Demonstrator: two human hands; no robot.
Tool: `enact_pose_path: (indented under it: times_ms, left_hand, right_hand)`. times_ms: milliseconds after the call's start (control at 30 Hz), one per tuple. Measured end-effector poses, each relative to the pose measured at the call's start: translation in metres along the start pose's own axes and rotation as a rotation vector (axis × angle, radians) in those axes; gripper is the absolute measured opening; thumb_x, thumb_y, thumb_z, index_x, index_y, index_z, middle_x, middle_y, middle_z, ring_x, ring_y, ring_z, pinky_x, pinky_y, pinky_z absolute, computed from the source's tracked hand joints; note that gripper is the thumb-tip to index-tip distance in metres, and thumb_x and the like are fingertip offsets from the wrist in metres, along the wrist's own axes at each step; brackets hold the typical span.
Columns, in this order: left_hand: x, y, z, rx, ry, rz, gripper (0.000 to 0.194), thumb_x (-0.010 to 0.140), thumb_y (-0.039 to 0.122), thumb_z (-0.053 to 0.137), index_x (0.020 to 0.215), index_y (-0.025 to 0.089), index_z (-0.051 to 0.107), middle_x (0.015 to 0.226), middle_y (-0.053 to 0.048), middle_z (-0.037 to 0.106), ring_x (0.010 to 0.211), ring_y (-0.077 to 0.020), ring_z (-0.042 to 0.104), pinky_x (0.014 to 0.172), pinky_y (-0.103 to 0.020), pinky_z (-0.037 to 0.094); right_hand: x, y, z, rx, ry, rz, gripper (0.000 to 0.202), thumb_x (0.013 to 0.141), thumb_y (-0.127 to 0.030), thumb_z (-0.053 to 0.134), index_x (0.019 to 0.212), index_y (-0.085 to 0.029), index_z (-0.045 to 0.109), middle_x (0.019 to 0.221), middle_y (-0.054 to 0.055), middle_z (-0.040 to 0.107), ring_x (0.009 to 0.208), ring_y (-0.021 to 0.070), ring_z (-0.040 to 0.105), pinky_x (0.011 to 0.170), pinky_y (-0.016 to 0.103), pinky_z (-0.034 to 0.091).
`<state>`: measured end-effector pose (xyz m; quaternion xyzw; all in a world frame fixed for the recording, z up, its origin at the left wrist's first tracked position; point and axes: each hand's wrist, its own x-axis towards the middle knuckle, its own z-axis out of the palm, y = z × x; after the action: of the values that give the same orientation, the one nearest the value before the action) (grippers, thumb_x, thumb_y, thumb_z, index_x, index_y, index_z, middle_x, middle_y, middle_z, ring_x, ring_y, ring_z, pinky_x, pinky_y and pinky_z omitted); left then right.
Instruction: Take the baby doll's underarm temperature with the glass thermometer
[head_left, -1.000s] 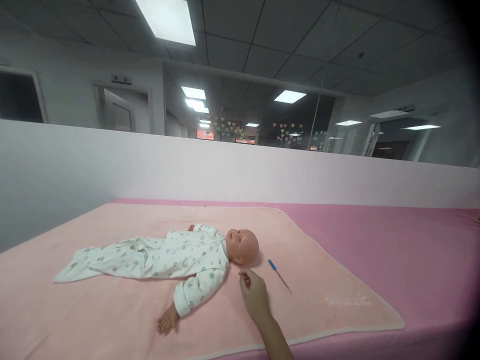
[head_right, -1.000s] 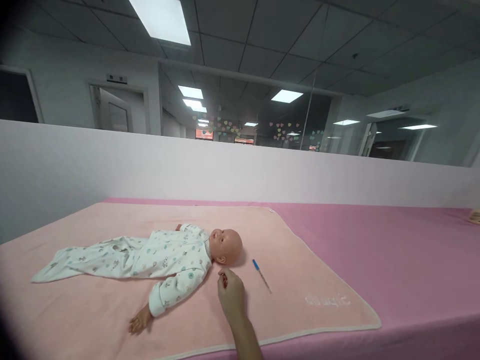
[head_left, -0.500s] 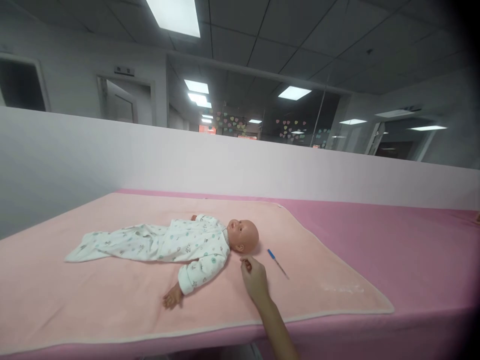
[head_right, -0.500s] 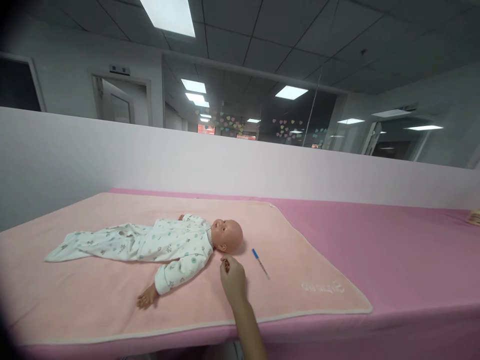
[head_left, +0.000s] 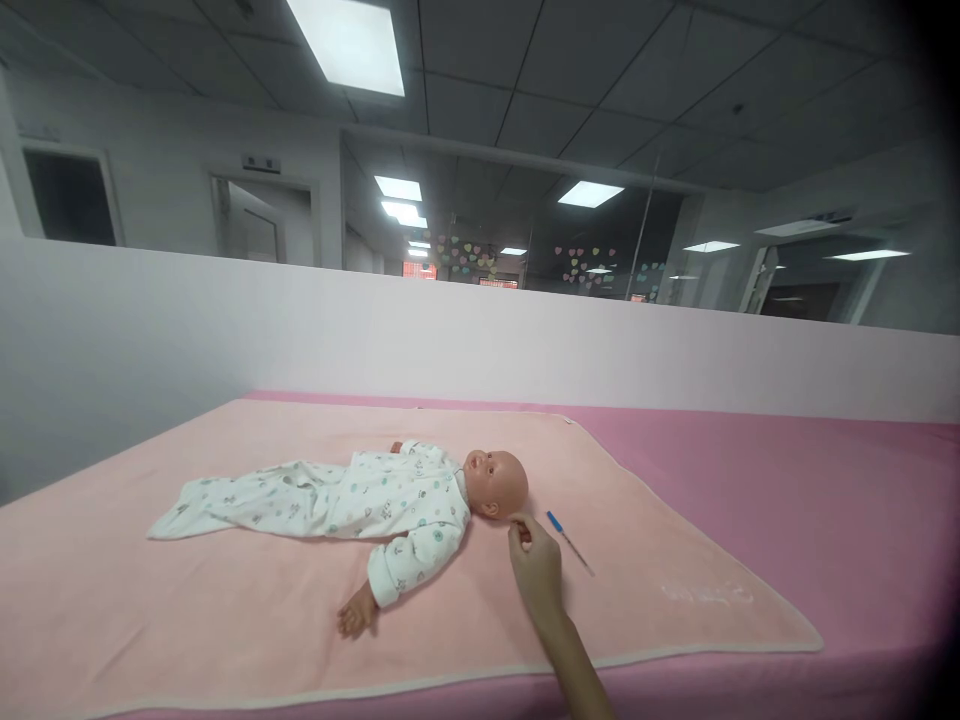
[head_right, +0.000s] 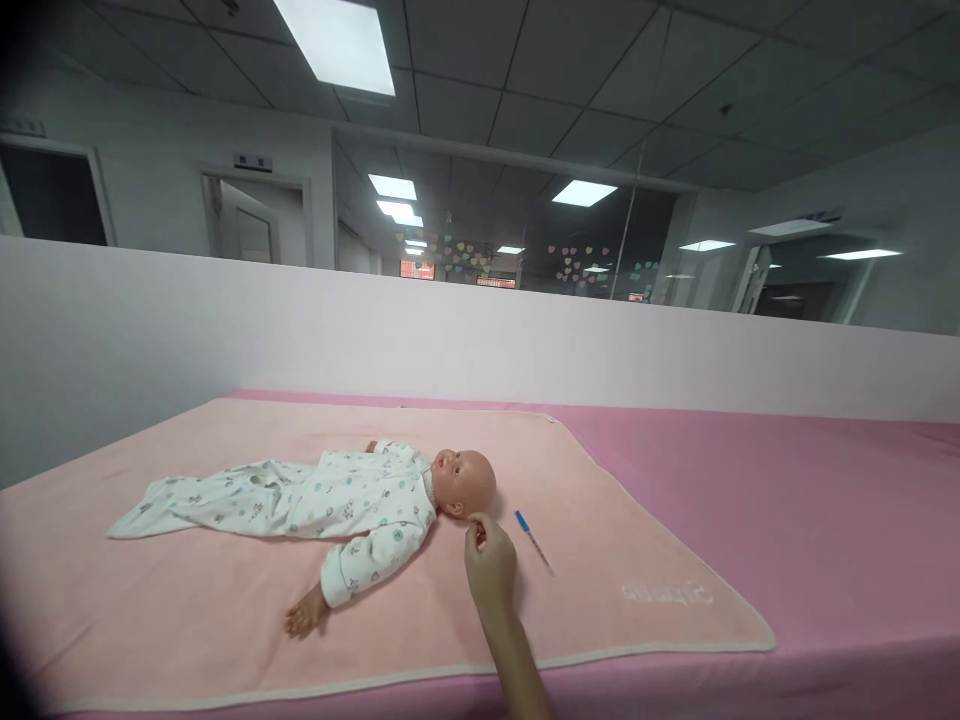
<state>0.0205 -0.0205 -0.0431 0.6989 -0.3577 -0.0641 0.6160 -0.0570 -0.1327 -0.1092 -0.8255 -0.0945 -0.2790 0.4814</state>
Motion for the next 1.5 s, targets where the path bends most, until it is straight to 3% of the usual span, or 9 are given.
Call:
enact_pose_path:
  times_ms: [100,233,400,600,800,1000,1133,1333,1500]
  left_hand:
    - [-0.027,0.036,0.015,-0.029,0.196,-0.222,0.067,0.075,0.063,0.011,0.079,0.024,0.065,0.078,-0.005,0.068,0.087,-0.0279,0.061,0.076,-0.049,0.047]
    - [-0.117,0.078,0.024,0.054,0.476,-0.167,0.049,0.071,0.066,0.03,0.072,0.03,0.064,0.069,-0.005,0.065,0.076,-0.0287,0.062,0.057,-0.043,0.051]
    - [-0.147,0.089,-0.012,0.254,0.894,-0.03,0.026,0.076,0.045,0.048,0.07,0.022,0.059,0.066,-0.002,0.059,0.07,-0.0186,0.057,0.067,-0.031,0.048]
    - [-0.075,0.042,-0.055,0.696,0.841,-0.043,0.026,0.079,0.038,0.042,0.072,0.02,0.06,0.076,-0.002,0.064,0.077,-0.0197,0.058,0.074,-0.032,0.042]
    - [-0.077,0.03,-0.06,0.988,0.761,0.062,0.028,0.084,0.037,0.037,0.076,0.021,0.059,0.08,-0.003,0.065,0.081,-0.0205,0.056,0.082,-0.034,0.038]
    - [-0.071,0.07,-0.063,0.952,0.703,0.145,0.029,0.084,0.039,0.04,0.078,0.02,0.061,0.085,-0.004,0.065,0.084,-0.0196,0.056,0.078,-0.032,0.041]
    - [-0.061,0.119,-0.064,0.751,0.668,0.221,0.029,0.083,0.041,0.044,0.089,0.02,0.062,0.094,-0.003,0.064,0.088,-0.0169,0.056,0.079,-0.027,0.043]
    - [-0.067,0.167,-0.078,0.535,0.63,0.31,0.037,0.089,0.041,0.034,0.101,0.018,0.059,0.104,-0.006,0.061,0.093,-0.0164,0.055,0.082,-0.028,0.044]
    - [-0.084,0.168,-0.091,0.646,0.689,0.258,0.03,0.086,0.041,0.043,0.095,0.018,0.06,0.089,-0.005,0.062,0.082,-0.0165,0.055,0.075,-0.029,0.047]
  right_hand:
    - [0.015,0.005,-0.009,-0.114,0.106,-0.042,0.03,0.08,-0.03,0.038,0.088,-0.015,0.063,0.081,0.008,0.065,0.073,0.019,0.056,0.067,0.027,0.039]
    - [0.038,0.02,-0.027,-0.395,0.126,0.025,0.029,0.079,-0.025,0.037,0.092,-0.015,0.062,0.086,0.009,0.064,0.078,0.0201,0.056,0.07,0.029,0.037]
    - [0.044,0.038,-0.049,-0.751,-0.069,0.167,0.03,0.08,-0.024,0.041,0.1,-0.012,0.06,0.094,0.013,0.062,0.092,0.0258,0.055,0.073,0.034,0.037]
    - [0.026,0.045,-0.061,-0.95,-0.24,0.176,0.024,0.081,-0.026,0.045,0.087,-0.012,0.063,0.09,0.015,0.061,0.084,0.0259,0.059,0.066,0.032,0.04]
    - [0.022,0.037,-0.075,-0.974,-0.253,0.278,0.026,0.079,-0.007,0.038,0.085,-0.013,0.063,0.085,0.014,0.063,0.08,0.0213,0.062,0.059,0.026,0.039]
    - [0.059,-0.024,-0.112,-0.918,-0.201,0.293,0.02,0.077,-0.01,0.041,0.084,-0.015,0.059,0.081,0.012,0.063,0.072,0.0197,0.06,0.056,0.026,0.035]
    - [0.094,-0.099,-0.12,-0.452,-0.249,-0.013,0.018,0.08,-0.019,0.038,0.079,-0.02,0.056,0.078,0.004,0.062,0.068,0.0146,0.056,0.056,0.025,0.037]
    - [0.133,-0.154,-0.081,0.315,-0.65,-0.196,0.019,0.075,-0.029,0.054,0.087,-0.017,0.063,0.08,0.004,0.062,0.071,0.0142,0.057,0.06,0.025,0.047]
    - [0.144,-0.146,-0.039,0.571,-0.519,-0.165,0.022,0.071,-0.031,0.063,0.085,-0.015,0.067,0.076,0.005,0.063,0.062,0.0113,0.054,0.058,0.026,0.048]
